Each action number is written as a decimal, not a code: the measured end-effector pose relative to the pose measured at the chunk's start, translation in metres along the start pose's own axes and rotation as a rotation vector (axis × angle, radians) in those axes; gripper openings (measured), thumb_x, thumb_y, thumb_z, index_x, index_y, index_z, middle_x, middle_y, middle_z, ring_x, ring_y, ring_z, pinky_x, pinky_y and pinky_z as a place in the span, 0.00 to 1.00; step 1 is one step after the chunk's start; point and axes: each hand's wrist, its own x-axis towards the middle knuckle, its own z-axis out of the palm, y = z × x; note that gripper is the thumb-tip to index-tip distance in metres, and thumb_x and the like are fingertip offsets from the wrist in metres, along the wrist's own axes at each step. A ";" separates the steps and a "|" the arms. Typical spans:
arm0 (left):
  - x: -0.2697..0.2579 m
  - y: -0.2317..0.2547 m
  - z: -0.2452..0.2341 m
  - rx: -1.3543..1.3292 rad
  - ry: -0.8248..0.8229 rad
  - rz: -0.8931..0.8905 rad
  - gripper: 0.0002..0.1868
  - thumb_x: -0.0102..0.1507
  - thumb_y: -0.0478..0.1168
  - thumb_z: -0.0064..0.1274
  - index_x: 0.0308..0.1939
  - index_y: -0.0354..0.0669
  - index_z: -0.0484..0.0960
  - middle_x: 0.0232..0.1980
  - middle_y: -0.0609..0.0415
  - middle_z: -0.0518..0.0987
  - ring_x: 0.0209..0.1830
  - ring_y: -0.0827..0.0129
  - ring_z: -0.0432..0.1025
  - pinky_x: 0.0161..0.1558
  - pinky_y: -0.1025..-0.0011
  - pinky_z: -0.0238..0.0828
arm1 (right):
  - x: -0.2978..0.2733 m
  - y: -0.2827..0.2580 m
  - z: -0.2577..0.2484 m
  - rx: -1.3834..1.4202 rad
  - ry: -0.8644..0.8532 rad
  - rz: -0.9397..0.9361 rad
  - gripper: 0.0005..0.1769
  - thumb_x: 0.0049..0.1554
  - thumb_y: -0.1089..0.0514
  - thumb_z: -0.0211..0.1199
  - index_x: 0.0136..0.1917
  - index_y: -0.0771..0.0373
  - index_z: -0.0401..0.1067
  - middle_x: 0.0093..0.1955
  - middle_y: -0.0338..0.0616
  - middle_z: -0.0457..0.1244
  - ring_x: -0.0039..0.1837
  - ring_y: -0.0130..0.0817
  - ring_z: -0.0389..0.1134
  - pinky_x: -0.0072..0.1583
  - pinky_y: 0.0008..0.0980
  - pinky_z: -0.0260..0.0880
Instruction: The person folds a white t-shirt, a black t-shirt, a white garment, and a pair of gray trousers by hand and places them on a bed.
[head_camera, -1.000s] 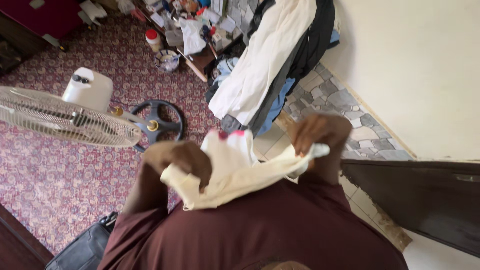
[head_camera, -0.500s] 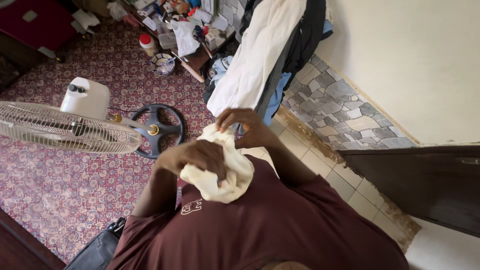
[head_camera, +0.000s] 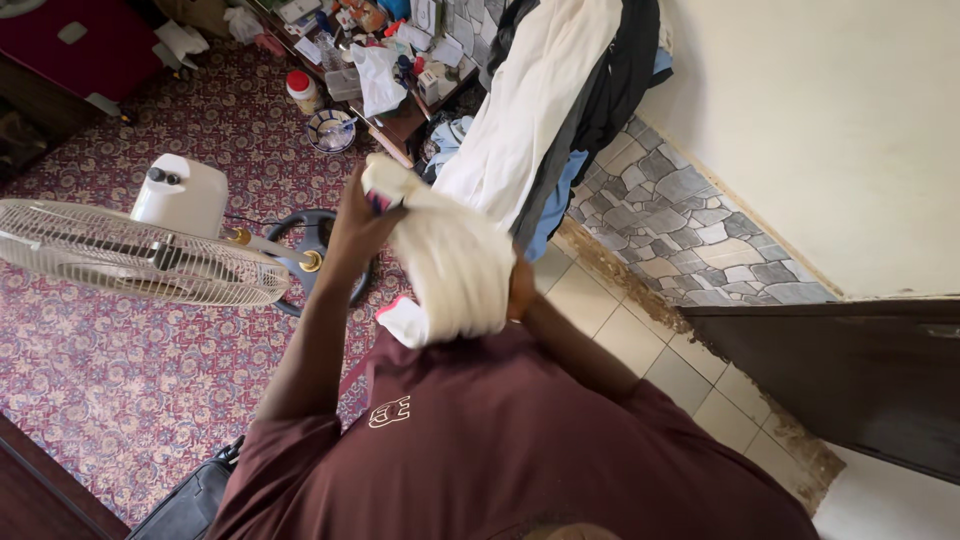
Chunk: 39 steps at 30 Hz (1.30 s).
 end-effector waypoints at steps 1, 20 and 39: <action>0.020 -0.006 -0.001 0.000 0.001 0.004 0.44 0.57 0.35 0.65 0.73 0.36 0.58 0.65 0.44 0.73 0.62 0.59 0.73 0.60 0.68 0.73 | 0.006 -0.011 0.004 0.062 -0.032 0.010 0.42 0.61 0.32 0.54 0.74 0.67 0.59 0.72 0.55 0.59 0.74 0.48 0.61 0.74 0.48 0.60; -0.068 -0.111 0.051 -0.828 -0.608 -0.288 0.39 0.60 0.40 0.54 0.74 0.41 0.59 0.70 0.43 0.71 0.68 0.55 0.70 0.65 0.55 0.71 | 0.057 -0.061 -0.066 0.054 0.392 0.208 0.46 0.59 0.33 0.60 0.70 0.77 0.63 0.68 0.63 0.64 0.68 0.53 0.66 0.74 0.49 0.61; 0.035 -0.038 0.026 -0.916 -0.323 -0.446 0.21 0.64 0.33 0.60 0.57 0.24 0.74 0.48 0.44 0.81 0.41 0.60 0.81 0.44 0.64 0.82 | 0.081 -0.096 0.071 -2.326 -0.326 -0.279 0.71 0.38 0.33 0.82 0.79 0.68 0.47 0.79 0.58 0.49 0.79 0.53 0.51 0.75 0.56 0.47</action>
